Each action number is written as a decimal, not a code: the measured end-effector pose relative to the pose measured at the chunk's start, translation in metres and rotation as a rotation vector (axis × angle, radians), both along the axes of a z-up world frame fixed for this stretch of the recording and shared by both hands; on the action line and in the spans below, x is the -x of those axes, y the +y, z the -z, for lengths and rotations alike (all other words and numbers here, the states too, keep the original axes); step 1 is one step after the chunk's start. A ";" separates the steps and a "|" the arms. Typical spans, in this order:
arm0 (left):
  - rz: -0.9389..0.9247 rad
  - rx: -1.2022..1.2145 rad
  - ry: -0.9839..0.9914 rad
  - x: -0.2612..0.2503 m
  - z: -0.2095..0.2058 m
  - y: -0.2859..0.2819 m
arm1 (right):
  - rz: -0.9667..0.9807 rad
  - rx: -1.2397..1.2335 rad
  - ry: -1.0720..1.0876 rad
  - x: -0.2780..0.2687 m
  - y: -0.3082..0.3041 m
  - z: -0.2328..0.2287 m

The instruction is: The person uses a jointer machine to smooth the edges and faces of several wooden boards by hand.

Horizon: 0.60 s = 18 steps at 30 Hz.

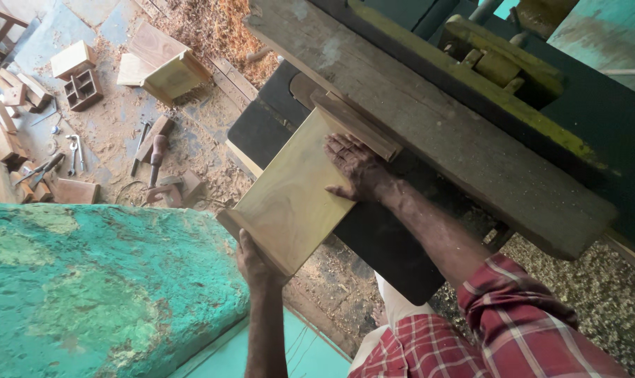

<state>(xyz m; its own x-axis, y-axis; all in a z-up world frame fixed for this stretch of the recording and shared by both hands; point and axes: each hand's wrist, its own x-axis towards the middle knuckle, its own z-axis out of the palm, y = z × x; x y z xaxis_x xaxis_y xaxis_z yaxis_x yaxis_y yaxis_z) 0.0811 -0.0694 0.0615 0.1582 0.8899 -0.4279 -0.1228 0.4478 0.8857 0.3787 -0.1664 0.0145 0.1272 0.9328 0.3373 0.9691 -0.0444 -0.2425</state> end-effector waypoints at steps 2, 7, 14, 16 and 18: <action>-0.042 0.021 -0.048 -0.002 0.001 0.005 | -0.002 0.027 0.027 -0.002 0.007 0.002; 0.008 -0.008 -0.059 0.000 0.003 0.012 | -0.018 -0.011 0.050 -0.005 0.018 0.010; -0.025 0.030 -0.072 -0.009 -0.009 0.021 | -0.019 0.000 0.050 -0.007 0.031 0.009; -0.013 0.019 -0.042 -0.009 -0.012 0.021 | -0.021 -0.011 0.051 -0.008 0.033 0.008; 0.000 0.002 -0.018 -0.010 -0.016 0.024 | -0.022 -0.027 0.047 -0.008 0.038 0.006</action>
